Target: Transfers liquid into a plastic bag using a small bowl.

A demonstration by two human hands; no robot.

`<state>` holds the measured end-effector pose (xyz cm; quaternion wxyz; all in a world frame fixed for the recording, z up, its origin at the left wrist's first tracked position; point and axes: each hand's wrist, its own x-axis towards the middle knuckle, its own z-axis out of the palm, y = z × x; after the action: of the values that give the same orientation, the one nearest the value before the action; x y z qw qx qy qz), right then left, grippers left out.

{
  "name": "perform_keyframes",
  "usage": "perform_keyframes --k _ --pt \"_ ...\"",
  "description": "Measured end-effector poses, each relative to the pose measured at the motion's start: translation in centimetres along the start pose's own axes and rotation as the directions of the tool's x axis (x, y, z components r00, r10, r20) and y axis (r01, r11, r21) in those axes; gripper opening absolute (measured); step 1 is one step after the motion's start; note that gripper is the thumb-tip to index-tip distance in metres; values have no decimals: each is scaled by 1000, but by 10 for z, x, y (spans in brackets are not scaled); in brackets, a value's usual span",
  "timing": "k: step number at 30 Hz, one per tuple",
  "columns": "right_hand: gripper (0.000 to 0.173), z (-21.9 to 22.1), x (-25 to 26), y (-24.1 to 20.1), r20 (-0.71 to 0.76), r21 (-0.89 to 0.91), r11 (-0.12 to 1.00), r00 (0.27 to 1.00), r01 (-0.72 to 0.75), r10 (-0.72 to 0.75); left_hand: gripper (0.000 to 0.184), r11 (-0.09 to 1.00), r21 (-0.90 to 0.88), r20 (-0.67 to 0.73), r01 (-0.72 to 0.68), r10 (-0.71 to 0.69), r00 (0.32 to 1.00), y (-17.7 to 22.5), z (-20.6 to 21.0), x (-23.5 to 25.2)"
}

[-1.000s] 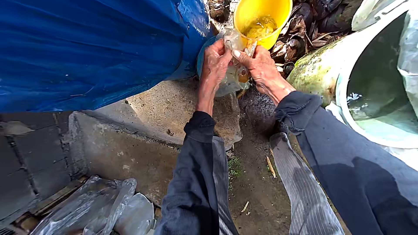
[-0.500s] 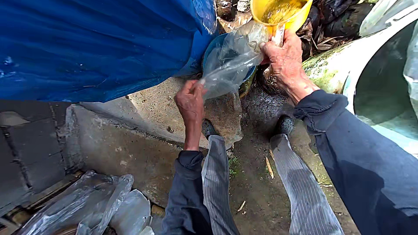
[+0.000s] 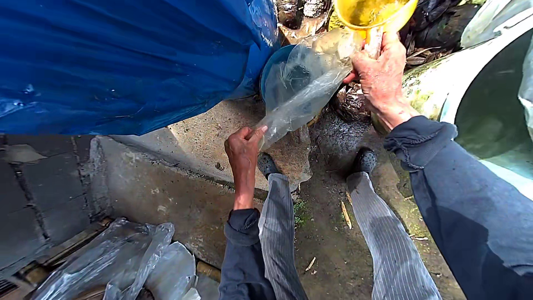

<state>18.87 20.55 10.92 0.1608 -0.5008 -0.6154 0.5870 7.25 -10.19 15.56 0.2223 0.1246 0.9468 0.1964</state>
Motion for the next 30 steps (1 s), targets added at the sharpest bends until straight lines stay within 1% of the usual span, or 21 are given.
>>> perform_keyframes --k 1,3,5,7,9,10,12,13,14,15,16,17,18,19,20,22,24,26,27,29,30 --pt "33 -1 1 5 -16 15 1000 1000 -11 12 46 997 27 9 -76 76 997 -1 -5 -6" --pt "34 -8 2 11 -32 10 1000 999 -12 12 25 972 4 83 -237 236 968 -5 -16 -16" --pt "35 -18 2 13 -24 -52 999 1000 -7 5 20 941 -60 96 -332 336 937 -3 -28 -24" --pt "36 -23 -5 9 -4 -98 995 1000 21 -22 19 924 -134 12 -359 364 931 11 -41 -26" --pt "37 -22 -19 -3 53 -73 997 998 29 -25 20 895 -254 -88 -366 355 931 29 -42 -17" --pt "37 -18 -26 -9 88 -32 999 996 28 -25 21 864 -352 -71 -360 359 931 38 -38 -11" --pt "35 -4 -40 -22 171 71 997 985 10 -22 23 767 -565 57 -304 404 913 57 -18 -2" --pt "35 4 -46 -29 211 89 996 977 -8 -11 37 740 -616 138 -268 437 889 67 -6 1" --pt "33 11 -49 -34 245 90 996 970 -26 3 68 744 -625 218 -236 457 863 77 5 4" --pt "32 16 -51 -38 276 77 996 961 -39 16 95 777 -587 292 -226 463 837 88 14 7" --pt "31 20 -52 -40 306 69 997 952 -41 18 111 807 -537 318 -248 465 826 96 23 9" --pt "32 22 -53 -41 329 58 998 944 -33 12 115 819 -490 304 -299 482 822 101 31 11" --pt "33 23 -53 -42 341 52 998 940 -23 4 114 818 -457 272 -348 501 822 103 35 14" --pt "34 24 -52 -42 344 59 998 939 -15 -7 107 815 -438 236 -380 512 826 102 38 16" --pt "35 23 -50 -42 346 89 996 938 -10 -21 97 809 -430 193 -401 516 834 100 39 17" --pt "39 19 -44 -42 370 156 988 927 3 -62 76 806 -427 166 -410 515 841 99 40 18" --pt "37 8 -38 -40 405 121 992 912 17 -65 53 827 -380 153 -415 498 853 100 40 17" --pt "38 -9 -30 -38 401 6 998 914 64 -61 37 857 -329 147 -396 460 876 108 32 16" --pt "39 -17 -27 -37 383 -75 993 922 95 -59 35 883 -299 151 -362 418 896 112 27 17" --pt "41 -32 -21 -35 332 -217 964 940 156 -77 43 927 -264 181 -266 319 930 116 20 23" --pt "42 -37 -20 -35 315 -265 947 945 179 -91 46 927 -275 170 -253 306 937 111 24 33"
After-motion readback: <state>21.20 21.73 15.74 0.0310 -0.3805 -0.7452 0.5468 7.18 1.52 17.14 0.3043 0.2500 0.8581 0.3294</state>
